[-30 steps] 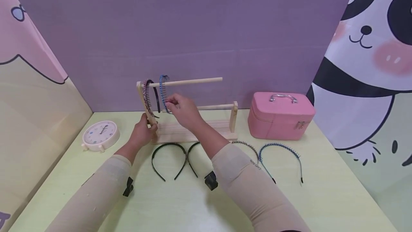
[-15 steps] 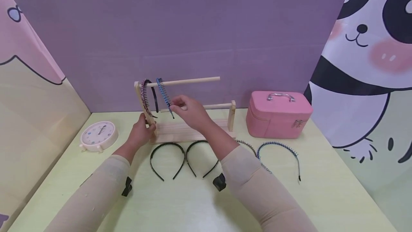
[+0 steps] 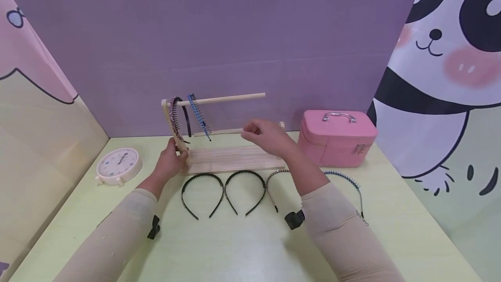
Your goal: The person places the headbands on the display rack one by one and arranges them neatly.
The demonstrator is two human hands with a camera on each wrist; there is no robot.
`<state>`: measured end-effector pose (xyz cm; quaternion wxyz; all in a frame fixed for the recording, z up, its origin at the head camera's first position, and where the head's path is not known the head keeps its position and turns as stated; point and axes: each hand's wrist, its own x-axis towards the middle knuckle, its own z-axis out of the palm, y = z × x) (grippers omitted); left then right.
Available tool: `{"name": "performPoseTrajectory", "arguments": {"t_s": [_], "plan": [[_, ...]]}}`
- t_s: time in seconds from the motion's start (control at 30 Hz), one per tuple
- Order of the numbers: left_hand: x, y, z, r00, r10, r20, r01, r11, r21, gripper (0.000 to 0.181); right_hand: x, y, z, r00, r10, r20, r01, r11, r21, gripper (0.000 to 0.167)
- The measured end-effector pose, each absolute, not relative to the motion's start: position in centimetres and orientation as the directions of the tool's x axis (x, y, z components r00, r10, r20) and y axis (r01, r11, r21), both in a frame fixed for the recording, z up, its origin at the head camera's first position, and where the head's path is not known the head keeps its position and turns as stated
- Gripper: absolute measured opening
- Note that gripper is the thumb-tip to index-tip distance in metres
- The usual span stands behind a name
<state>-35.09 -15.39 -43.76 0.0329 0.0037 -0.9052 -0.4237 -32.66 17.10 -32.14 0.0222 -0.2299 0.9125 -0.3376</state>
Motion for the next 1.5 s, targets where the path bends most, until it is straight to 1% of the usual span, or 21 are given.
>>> {"name": "performPoseTrajectory", "arguments": {"t_s": [0.17,0.33,0.4,0.53,0.63,0.7,0.83,0.93,1.0,1.13,1.27,1.5], "plan": [[-35.3,-15.3,-44.0,-0.998,-0.029,0.053,0.022,0.640,0.768,0.044,-32.3,21.0,-32.2,-0.907,-0.417,0.055,-0.376,0.743,-0.554,0.034],[-35.3,-15.4,-43.9,-0.998,-0.029,0.063,0.029,0.643,0.765,0.041,-31.4,25.0,-32.2,-0.924,-0.383,-0.016,-0.324,0.804,-0.498,0.027],[-35.3,-15.4,-43.9,-0.998,-0.030,0.063,0.029,0.647,0.762,0.040,-31.0,26.4,-32.4,-0.927,-0.372,-0.043,-0.304,0.813,-0.497,0.020],[-35.3,-15.5,-43.7,-0.998,-0.027,0.061,0.028,0.655,0.755,0.039,-30.4,28.8,-33.2,-0.930,-0.360,-0.079,-0.272,0.816,-0.511,0.013],[-35.4,-15.6,-43.7,-0.998,-0.028,0.060,0.027,0.658,0.752,0.038,-30.3,30.4,-34.3,-0.934,-0.329,-0.138,-0.210,0.820,-0.532,0.015],[-35.5,-15.6,-43.7,-0.998,-0.029,0.059,0.025,0.660,0.751,0.037,-30.3,31.2,-35.2,-0.937,-0.287,-0.199,-0.129,0.814,-0.566,0.018],[-35.6,-15.7,-43.9,-0.998,-0.021,0.057,0.029,0.663,0.748,0.037,-30.3,32.3,-37.2,-0.936,-0.168,-0.308,0.049,0.806,-0.589,0.028],[-35.6,-15.7,-44.0,-0.998,-0.015,0.058,0.033,0.663,0.748,0.036,-30.4,32.6,-38.5,-0.921,-0.094,-0.378,0.136,0.833,-0.537,0.034],[-35.6,-15.7,-44.0,-0.998,-0.013,0.056,0.033,0.661,0.750,0.036,-30.5,32.6,-39.2,-0.898,-0.066,-0.434,0.177,0.850,-0.496,0.036],[-35.5,-15.7,-44.0,-0.998,-0.015,0.054,0.031,0.654,0.756,0.038,-30.6,32.4,-40.4,-0.868,-0.048,-0.494,0.191,0.886,-0.422,0.041],[-35.5,-15.6,-44.0,-0.999,-0.015,0.043,0.023,0.646,0.763,0.041,-30.7,32.5,-41.0,-0.858,-0.036,-0.513,0.195,0.900,-0.390,0.039],[-35.3,-15.6,-43.7,-0.998,-0.013,0.056,0.034,0.652,0.758,0.040,-30.2,32.9,-41.0,-0.857,-0.066,-0.510,0.219,0.851,-0.478,0.027]]}}
